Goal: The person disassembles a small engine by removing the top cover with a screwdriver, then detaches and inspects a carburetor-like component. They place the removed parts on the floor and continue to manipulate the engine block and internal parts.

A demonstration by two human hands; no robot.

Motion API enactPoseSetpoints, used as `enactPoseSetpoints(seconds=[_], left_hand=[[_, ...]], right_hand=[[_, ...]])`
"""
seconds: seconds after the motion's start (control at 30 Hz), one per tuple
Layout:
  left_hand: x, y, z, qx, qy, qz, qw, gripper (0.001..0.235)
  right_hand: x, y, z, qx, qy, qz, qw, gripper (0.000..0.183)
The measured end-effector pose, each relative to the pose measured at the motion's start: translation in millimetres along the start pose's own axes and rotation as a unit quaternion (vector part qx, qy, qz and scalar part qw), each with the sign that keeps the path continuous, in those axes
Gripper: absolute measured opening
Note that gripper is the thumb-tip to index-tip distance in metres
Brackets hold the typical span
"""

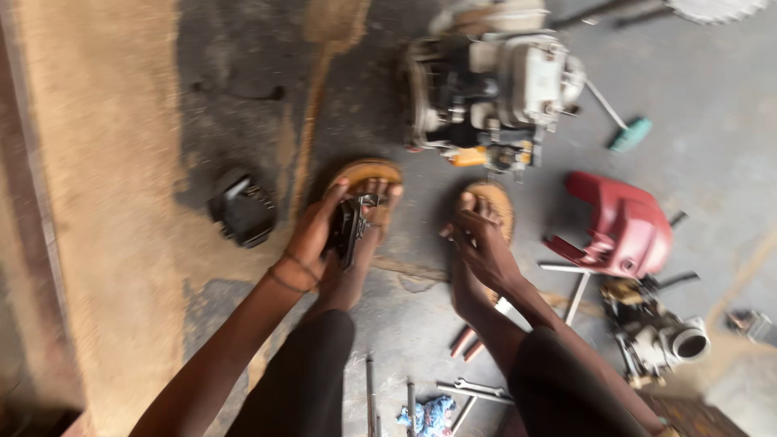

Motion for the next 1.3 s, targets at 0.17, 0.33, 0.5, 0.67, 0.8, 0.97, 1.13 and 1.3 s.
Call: enactPoseSetpoints(seconds=[0.17, 0.33, 0.5, 0.67, 0.8, 0.97, 1.13, 1.3], left_hand=[[-31, 1, -2, -0.088, -0.166, 0.08, 0.979, 0.049], [-66, 3, -10, -0.183, -0.187, 0.285, 0.922, 0.046], [-90, 3, -13, -0.203, -0.258, 0.294, 0.898, 0.049], [-105, 15, -23, -0.362, -0.183, 0.485, 0.775, 0.042], [-123, 16, -25, -0.391, -0.158, 0.49, 0.763, 0.032], [-143, 8, -22, -0.468, -0.173, 0.489, 0.716, 0.029], [-155, 4, -16, -0.509, -0.145, 0.499, 0.687, 0.026], [-166, 7, -16, -0.572, -0.109, 0.514, 0.63, 0.025]], right_hand=[[24, -14, -2, -0.021, 0.051, 0.144, 0.988, 0.021], [42, -16, -19, -0.04, 0.0, 0.255, 0.966, 0.026], [53, -26, -29, 0.056, 0.026, 0.287, 0.956, 0.033], [70, -27, -29, 0.064, 0.096, 0.138, 0.984, 0.03], [82, -25, -27, 0.057, 0.115, 0.096, 0.987, 0.032], [91, -24, -27, 0.06, 0.141, 0.116, 0.981, 0.026], [98, -19, -25, 0.071, 0.165, 0.143, 0.973, 0.023], [105, -16, -22, 0.039, 0.213, 0.096, 0.972, 0.017]])
Point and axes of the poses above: each hand's wrist, its own z-axis towards the middle knuckle, its own x-axis out of the back of the hand, y = z × x, the point moved 3 cm from there along z, towards the middle knuckle, and after that the axes turned 3 degrees about -z, right-handed, at the moved point
